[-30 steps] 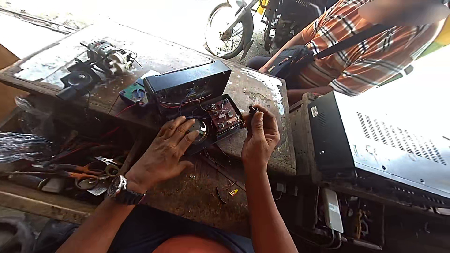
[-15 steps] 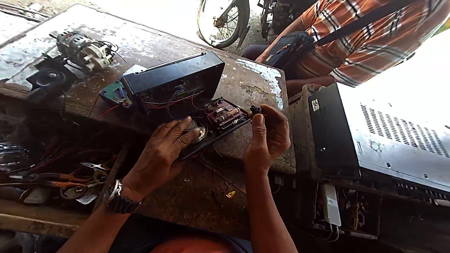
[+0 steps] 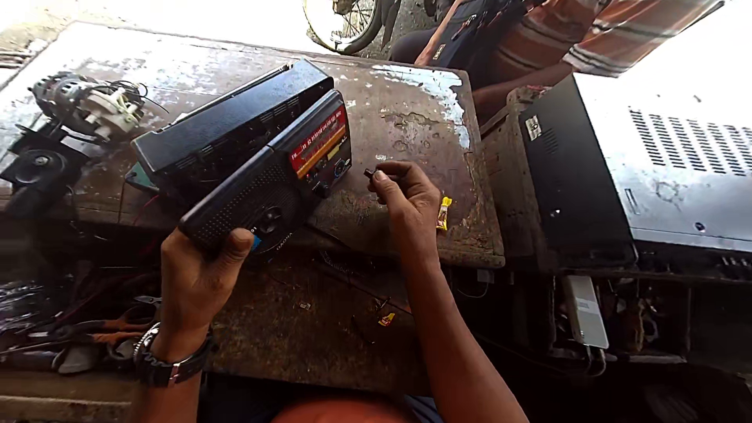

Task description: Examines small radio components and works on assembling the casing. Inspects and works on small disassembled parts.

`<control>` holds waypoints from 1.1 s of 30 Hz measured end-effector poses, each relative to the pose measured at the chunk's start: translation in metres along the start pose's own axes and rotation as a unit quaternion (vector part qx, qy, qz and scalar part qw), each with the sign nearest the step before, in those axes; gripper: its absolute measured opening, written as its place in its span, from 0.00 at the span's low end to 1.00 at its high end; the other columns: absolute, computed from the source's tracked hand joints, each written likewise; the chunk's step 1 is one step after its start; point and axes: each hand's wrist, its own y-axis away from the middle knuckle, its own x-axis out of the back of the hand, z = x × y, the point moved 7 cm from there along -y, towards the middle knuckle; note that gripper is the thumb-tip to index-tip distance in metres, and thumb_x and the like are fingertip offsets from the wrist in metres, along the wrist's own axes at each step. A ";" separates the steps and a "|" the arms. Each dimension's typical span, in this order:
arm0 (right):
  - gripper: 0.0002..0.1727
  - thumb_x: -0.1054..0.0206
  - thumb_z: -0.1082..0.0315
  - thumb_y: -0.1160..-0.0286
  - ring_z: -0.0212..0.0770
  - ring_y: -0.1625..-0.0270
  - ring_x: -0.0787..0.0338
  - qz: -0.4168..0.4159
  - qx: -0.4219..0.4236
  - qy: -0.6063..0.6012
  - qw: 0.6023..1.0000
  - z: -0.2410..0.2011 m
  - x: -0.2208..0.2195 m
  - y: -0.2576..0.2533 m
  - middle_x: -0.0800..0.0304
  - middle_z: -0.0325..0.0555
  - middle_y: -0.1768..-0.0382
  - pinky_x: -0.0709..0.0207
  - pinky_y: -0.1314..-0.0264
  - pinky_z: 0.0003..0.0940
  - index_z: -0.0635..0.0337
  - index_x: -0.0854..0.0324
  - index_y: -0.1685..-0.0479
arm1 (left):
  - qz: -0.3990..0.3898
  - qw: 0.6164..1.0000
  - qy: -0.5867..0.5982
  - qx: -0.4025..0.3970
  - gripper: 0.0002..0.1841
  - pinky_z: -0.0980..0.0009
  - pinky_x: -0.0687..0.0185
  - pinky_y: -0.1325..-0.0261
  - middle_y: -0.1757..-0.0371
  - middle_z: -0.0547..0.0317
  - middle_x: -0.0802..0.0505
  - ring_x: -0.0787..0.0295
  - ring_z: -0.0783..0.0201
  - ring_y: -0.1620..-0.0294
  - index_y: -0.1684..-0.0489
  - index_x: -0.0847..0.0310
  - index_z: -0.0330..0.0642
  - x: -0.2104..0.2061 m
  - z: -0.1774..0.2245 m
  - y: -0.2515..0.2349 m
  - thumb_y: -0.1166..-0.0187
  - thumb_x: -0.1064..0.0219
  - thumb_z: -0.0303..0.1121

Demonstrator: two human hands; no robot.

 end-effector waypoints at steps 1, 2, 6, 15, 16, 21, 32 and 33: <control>0.13 0.37 0.63 0.13 0.32 0.71 0.12 -0.015 -0.013 0.009 1.000 0.005 -0.003 -0.001 0.09 0.41 0.62 0.17 0.68 0.26 0.55 0.18 0.36 | 0.005 1.000 0.004 0.005 0.29 0.76 0.12 0.39 0.46 0.77 0.09 0.10 0.79 0.45 0.36 0.23 0.49 -0.003 -0.002 0.002 0.28 0.24 0.57; 0.13 0.35 0.64 0.14 0.33 0.70 0.11 -0.022 -0.017 0.016 0.999 0.008 -0.005 -0.003 0.08 0.42 0.60 0.16 0.68 0.28 0.54 0.18 0.36 | 0.012 1.000 0.004 0.010 0.32 0.74 0.10 0.37 0.45 0.75 0.07 0.09 0.77 0.44 0.34 0.23 0.48 -0.005 -0.004 0.003 0.33 0.19 0.53; 0.14 0.30 0.66 0.19 0.32 0.68 0.10 -0.007 -0.008 0.051 0.999 0.018 -0.010 -0.010 0.07 0.41 0.58 0.15 0.66 0.30 0.55 0.16 0.38 | 0.045 0.998 0.049 0.009 0.31 0.69 0.09 0.35 0.44 0.69 0.06 0.07 0.70 0.43 0.32 0.25 0.44 -0.014 -0.009 0.007 0.33 0.17 0.40; 0.12 0.34 0.66 0.16 0.39 0.52 0.09 -0.013 -0.006 0.099 0.995 0.026 -0.014 -0.014 0.07 0.42 0.50 0.15 0.49 0.39 0.53 0.14 0.38 | 0.092 0.987 0.118 0.055 0.31 0.64 0.09 0.35 0.46 0.65 0.06 0.07 0.66 0.44 0.31 0.29 0.43 -0.008 -0.022 0.015 0.31 0.19 0.39; 0.12 0.34 0.67 0.16 0.40 0.52 0.10 -0.017 -0.006 0.101 0.995 0.026 -0.014 -0.014 0.08 0.42 0.50 0.15 0.49 0.40 0.53 0.14 0.38 | 0.093 0.987 0.119 0.058 0.31 0.64 0.10 0.35 0.45 0.65 0.06 0.07 0.65 0.43 0.30 0.30 0.43 -0.008 -0.023 0.017 0.31 0.19 0.39; 0.13 0.35 0.70 0.16 0.41 0.51 0.10 -0.032 -0.016 0.081 0.996 0.026 -0.011 -0.015 0.09 0.44 0.48 0.16 0.48 0.41 0.53 0.16 0.36 | 0.090 0.988 0.115 0.057 0.33 0.64 0.11 0.33 0.44 0.66 0.07 0.08 0.66 0.41 0.28 0.30 0.45 -0.009 -0.022 0.016 0.32 0.19 0.40; 0.15 0.37 0.72 0.16 0.39 0.49 0.09 -0.049 -0.030 0.066 0.996 0.025 -0.010 -0.015 0.10 0.45 0.44 0.15 0.47 0.40 0.55 0.18 0.34 | 0.068 0.990 0.117 0.039 0.35 0.64 0.12 0.31 0.41 0.66 0.08 0.09 0.66 0.39 0.26 0.32 0.49 -0.009 -0.018 0.015 0.33 0.18 0.38; 0.15 0.37 0.72 0.15 0.40 0.49 0.10 -0.050 -0.031 0.067 0.996 0.025 -0.010 -0.014 0.10 0.45 0.44 0.15 0.47 0.40 0.54 0.18 0.34 | 0.069 0.990 0.119 0.040 0.35 0.64 0.12 0.31 0.41 0.66 0.08 0.09 0.66 0.39 0.26 0.31 0.49 -0.008 -0.019 0.014 0.34 0.17 0.37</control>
